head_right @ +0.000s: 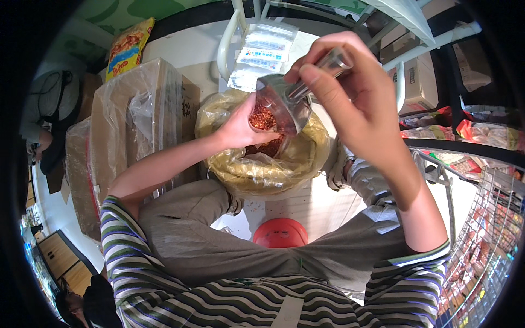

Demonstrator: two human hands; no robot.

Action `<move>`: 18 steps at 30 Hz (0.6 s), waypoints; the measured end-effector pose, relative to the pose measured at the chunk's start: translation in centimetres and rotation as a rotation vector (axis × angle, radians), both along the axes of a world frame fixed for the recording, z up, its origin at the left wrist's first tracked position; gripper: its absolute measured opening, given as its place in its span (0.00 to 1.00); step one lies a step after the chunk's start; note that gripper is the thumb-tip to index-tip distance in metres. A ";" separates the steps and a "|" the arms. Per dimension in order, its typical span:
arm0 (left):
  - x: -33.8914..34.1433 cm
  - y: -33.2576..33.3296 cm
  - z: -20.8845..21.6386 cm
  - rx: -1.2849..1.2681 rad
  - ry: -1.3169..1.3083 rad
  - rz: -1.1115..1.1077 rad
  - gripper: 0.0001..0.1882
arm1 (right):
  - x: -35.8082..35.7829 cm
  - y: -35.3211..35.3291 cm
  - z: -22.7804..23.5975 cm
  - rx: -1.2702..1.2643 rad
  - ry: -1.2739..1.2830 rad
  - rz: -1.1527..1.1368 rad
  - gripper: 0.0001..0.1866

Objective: The person fills a plastic bag with chili flakes by using a metal scoop to transfer the flakes from a large container, then seals the bag.

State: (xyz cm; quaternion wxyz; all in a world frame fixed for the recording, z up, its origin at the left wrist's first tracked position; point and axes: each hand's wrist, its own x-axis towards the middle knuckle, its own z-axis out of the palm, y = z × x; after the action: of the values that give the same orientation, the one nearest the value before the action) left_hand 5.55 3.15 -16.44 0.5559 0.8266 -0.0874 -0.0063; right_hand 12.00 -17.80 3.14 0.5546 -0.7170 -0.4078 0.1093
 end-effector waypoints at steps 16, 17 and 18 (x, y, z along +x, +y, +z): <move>-0.4 -0.1 0.0 0.037 -0.035 -0.008 0.43 | 0.2 0.2 -1.2 0.117 -0.037 -0.227 0.12; -0.3 -0.2 -0.1 0.055 -0.070 -0.010 0.43 | 0.1 0.1 -1.3 0.061 -0.049 -0.216 0.12; -0.3 -0.1 -0.4 0.053 -0.068 -0.006 0.43 | -0.1 0.2 -1.1 0.126 -0.053 -0.218 0.12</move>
State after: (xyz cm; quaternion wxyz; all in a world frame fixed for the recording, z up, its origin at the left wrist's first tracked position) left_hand 5.28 3.04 -16.80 0.5305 0.8405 -0.1085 0.0177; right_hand 11.93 -17.58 2.03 0.5962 -0.7234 -0.3481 0.0037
